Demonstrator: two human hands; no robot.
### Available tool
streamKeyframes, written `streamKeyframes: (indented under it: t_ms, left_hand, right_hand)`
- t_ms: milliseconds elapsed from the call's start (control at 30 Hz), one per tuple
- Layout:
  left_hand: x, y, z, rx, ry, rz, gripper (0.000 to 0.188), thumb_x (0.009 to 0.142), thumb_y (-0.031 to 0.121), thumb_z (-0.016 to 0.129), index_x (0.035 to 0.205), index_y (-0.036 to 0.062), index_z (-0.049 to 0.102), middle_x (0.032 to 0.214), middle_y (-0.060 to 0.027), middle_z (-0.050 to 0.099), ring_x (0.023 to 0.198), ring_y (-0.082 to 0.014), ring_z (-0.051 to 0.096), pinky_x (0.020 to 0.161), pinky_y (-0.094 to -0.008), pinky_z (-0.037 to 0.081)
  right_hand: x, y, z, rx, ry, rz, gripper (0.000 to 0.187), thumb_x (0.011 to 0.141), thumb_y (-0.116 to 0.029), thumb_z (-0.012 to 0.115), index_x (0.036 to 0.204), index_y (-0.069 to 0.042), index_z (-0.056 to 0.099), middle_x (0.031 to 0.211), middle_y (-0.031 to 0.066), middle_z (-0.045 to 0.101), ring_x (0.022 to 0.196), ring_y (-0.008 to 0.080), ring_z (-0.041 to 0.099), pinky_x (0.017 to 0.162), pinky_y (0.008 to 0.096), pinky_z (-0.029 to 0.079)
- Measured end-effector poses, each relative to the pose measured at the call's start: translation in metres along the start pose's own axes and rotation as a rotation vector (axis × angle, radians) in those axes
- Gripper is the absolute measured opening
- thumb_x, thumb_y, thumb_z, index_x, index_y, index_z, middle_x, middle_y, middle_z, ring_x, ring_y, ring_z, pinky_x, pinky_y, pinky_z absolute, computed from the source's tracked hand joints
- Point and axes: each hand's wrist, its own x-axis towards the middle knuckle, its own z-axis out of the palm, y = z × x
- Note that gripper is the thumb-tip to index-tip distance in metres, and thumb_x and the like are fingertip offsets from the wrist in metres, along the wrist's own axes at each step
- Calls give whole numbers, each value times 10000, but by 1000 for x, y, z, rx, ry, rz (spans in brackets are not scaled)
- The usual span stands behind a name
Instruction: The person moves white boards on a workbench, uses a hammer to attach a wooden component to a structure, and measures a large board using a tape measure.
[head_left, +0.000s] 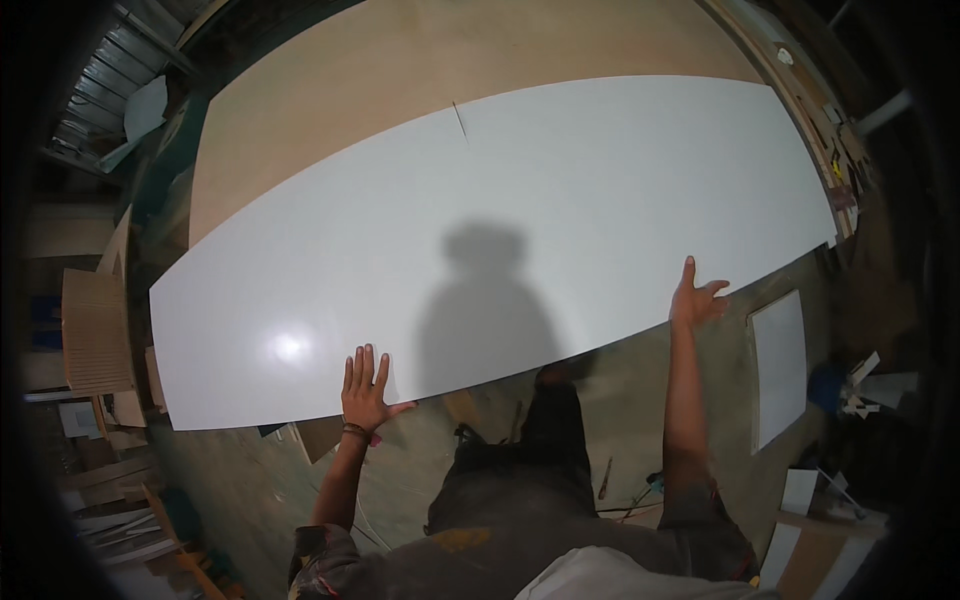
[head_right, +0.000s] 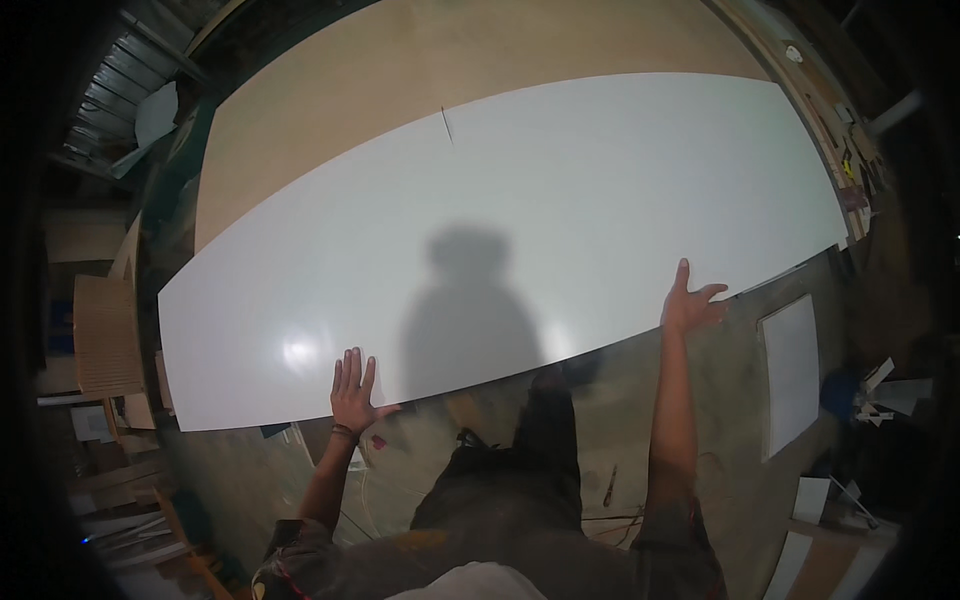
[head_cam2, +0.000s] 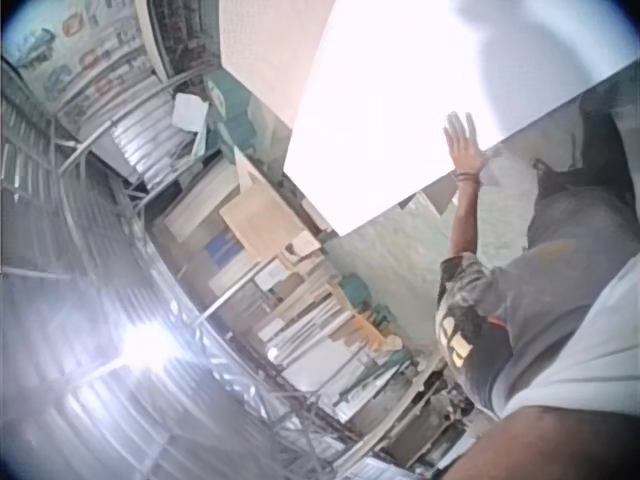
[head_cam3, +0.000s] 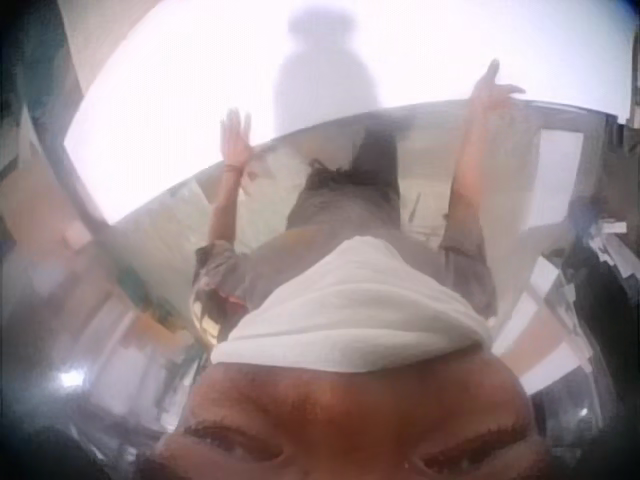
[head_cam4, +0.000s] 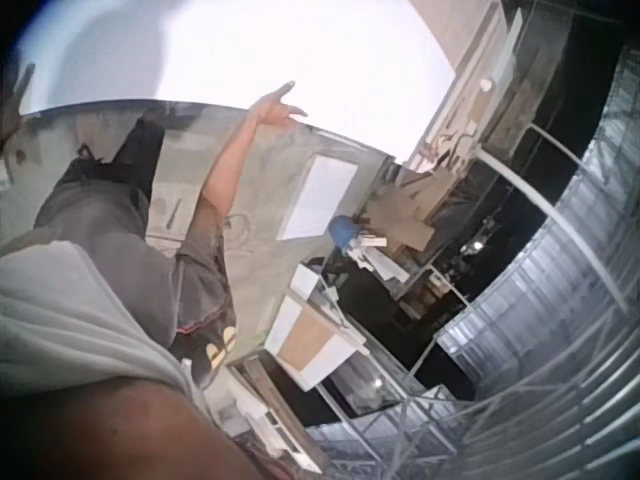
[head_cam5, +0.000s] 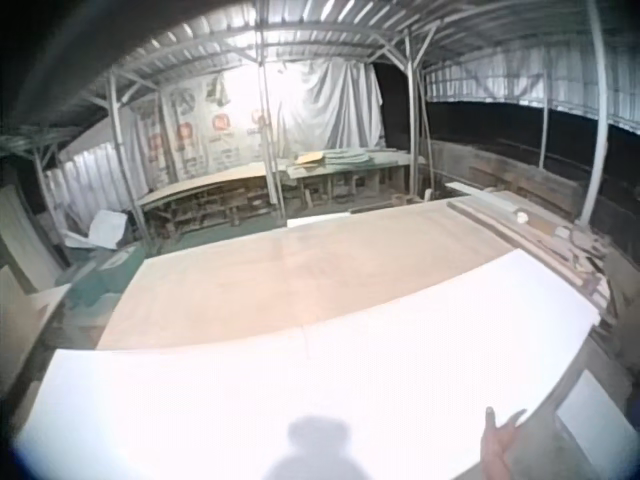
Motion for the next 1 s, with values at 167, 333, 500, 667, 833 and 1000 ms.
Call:
streamKeyframes:
  t_ms: [167, 333, 500, 667, 833, 1000]
  left_hand:
    - [-8, -3, 2, -27, 23, 23, 1144, 704, 795, 675, 1530, 51, 406, 1579, -287, 346, 1475, -456, 325, 1197, -602, 265]
    - [-1, -6, -4, -72, -8, 12, 1138, 692, 733, 742, 1531, 43, 401, 1586, -279, 341, 1477, -459, 320, 1203, -601, 254]
    - [2, -10, -4, -113, -3, 11, 1139, 666, 655, 811, 1532, 41, 398, 1593, -276, 329, 1487, -452, 304, 1208, -599, 246]
    - [9, -14, -2, -109, -2, -1, 1157, 647, 642, 839, 1551, 84, 383, 1621, -239, 301, 1517, -407, 264, 1236, -562, 210]
    - [18, -14, -1, -121, -12, -3, 1162, 630, 584, 872, 1556, 89, 374, 1622, -233, 301, 1517, -403, 264, 1237, -562, 211]
    - [10, -13, 2, -138, 6, -13, 1148, 629, 559, 884, 1549, 85, 387, 1622, -227, 306, 1512, -401, 275, 1233, -560, 226]
  right_hand:
    - [-2, 11, 4, 14, -9, 13, 1239, 829, -814, 565, 1587, 65, 132, 1573, 451, 107, 1525, 516, 8, 1229, 590, -10]
    - [1, 10, 4, 2, -9, 15, 1254, 822, -821, 564, 1588, 66, 119, 1572, 456, 97, 1524, 523, 0, 1221, 606, -26]
    - [0, 3, 7, -21, -38, -1, 1261, 825, -830, 542, 1579, 89, 123, 1566, 469, 83, 1526, 518, -5, 1217, 607, -36]
    - [3, -6, 14, -41, -17, 5, 1249, 835, -830, 524, 1579, 90, 124, 1570, 463, 83, 1525, 517, -25, 1211, 609, -62]
    - [7, -11, 17, -143, -18, 30, 1217, 855, -858, 431, 1592, 57, 115, 1577, 445, 120, 1525, 524, 25, 1200, 635, -64]
    - [-4, -18, 13, -205, -57, 43, 1191, 868, -860, 387, 1597, 43, 122, 1588, 432, 110, 1529, 517, 14, 1195, 639, -88]
